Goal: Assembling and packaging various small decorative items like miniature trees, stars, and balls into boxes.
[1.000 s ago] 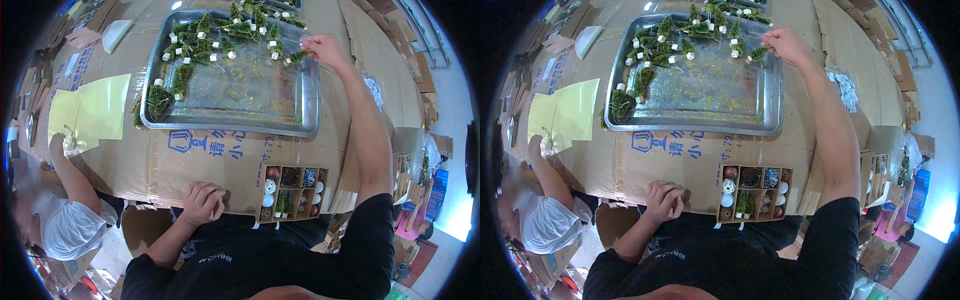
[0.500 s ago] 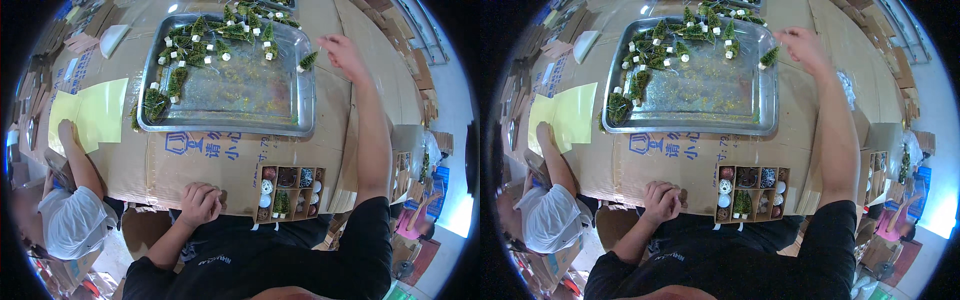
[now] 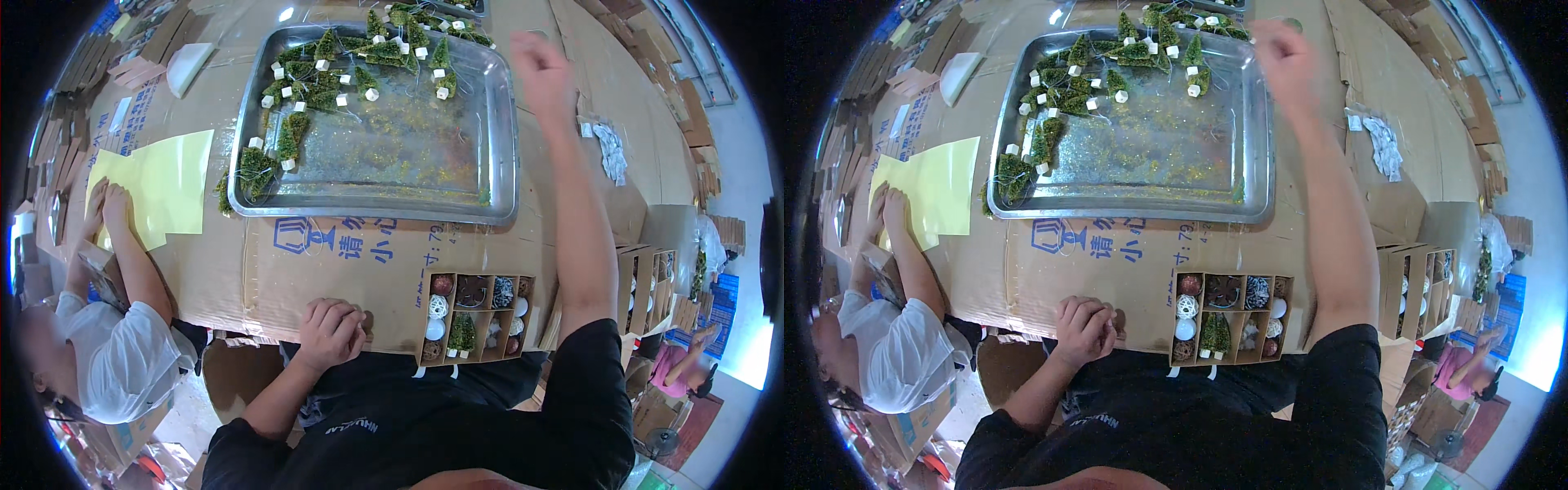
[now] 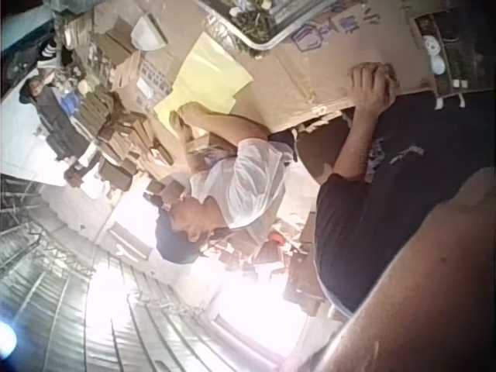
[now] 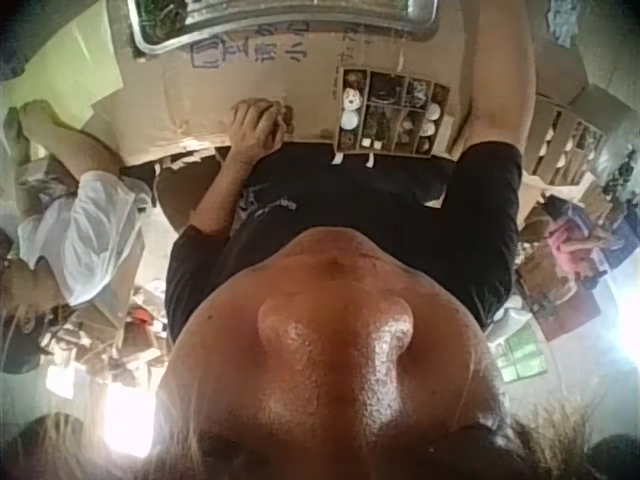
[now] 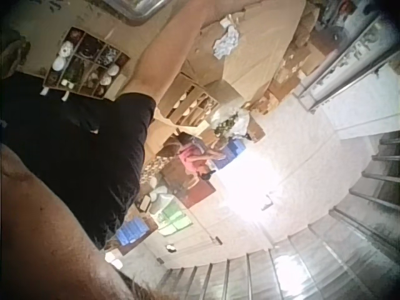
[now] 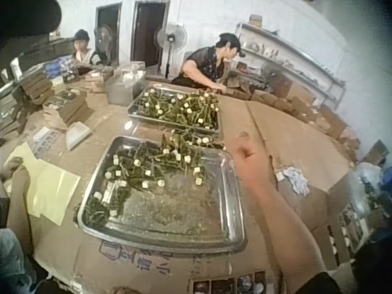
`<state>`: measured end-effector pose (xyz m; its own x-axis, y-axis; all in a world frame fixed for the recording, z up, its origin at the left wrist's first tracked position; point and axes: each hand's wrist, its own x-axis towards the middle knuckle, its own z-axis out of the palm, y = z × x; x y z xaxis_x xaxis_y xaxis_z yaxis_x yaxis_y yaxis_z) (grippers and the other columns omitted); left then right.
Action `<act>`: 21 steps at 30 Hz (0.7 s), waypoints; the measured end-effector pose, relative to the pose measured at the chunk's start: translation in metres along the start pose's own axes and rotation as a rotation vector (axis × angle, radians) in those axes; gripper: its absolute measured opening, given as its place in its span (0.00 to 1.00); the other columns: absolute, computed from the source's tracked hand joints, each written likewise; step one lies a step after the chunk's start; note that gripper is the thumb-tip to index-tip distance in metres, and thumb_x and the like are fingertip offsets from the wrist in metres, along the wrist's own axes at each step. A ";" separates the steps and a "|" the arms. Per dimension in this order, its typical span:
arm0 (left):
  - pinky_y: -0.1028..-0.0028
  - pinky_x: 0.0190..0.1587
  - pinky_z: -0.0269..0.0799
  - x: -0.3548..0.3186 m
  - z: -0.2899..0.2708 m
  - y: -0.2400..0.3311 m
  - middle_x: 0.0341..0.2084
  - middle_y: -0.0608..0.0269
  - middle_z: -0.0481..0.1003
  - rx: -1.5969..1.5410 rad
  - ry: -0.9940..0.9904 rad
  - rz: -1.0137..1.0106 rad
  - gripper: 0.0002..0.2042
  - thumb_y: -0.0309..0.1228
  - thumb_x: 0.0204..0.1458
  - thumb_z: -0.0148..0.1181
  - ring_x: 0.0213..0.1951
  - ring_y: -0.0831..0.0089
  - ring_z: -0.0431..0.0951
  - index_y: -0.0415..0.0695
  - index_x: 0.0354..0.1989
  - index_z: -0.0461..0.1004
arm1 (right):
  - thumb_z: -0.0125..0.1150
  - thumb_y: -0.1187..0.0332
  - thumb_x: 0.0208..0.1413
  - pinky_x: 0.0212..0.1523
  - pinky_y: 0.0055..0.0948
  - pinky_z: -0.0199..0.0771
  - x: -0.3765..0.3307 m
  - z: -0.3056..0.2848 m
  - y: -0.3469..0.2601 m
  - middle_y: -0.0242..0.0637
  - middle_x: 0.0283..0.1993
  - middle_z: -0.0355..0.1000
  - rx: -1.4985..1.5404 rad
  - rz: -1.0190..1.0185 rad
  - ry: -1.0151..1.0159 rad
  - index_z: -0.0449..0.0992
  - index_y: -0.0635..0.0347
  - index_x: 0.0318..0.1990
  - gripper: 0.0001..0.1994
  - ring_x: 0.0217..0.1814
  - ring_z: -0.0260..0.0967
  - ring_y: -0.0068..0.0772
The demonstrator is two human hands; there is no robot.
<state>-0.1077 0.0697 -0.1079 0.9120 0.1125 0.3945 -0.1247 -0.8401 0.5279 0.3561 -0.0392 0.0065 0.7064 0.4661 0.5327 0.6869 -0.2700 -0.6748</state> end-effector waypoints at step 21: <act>0.58 0.53 0.69 0.077 -0.025 0.049 0.45 0.52 0.74 -0.110 0.152 0.097 0.19 0.30 0.44 0.68 0.48 0.53 0.74 0.41 0.47 0.76 | 0.57 0.63 0.64 0.20 0.16 0.53 -0.073 -0.103 -0.156 0.21 0.28 0.67 0.236 0.618 -0.721 0.75 0.60 0.41 0.09 0.23 0.56 0.09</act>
<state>-0.0535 0.0511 -0.0327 0.8256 0.1198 0.5515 -0.2583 -0.7887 0.5579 0.2151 -0.1179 0.1251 0.6030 0.7233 -0.3365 0.1233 -0.5013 -0.8565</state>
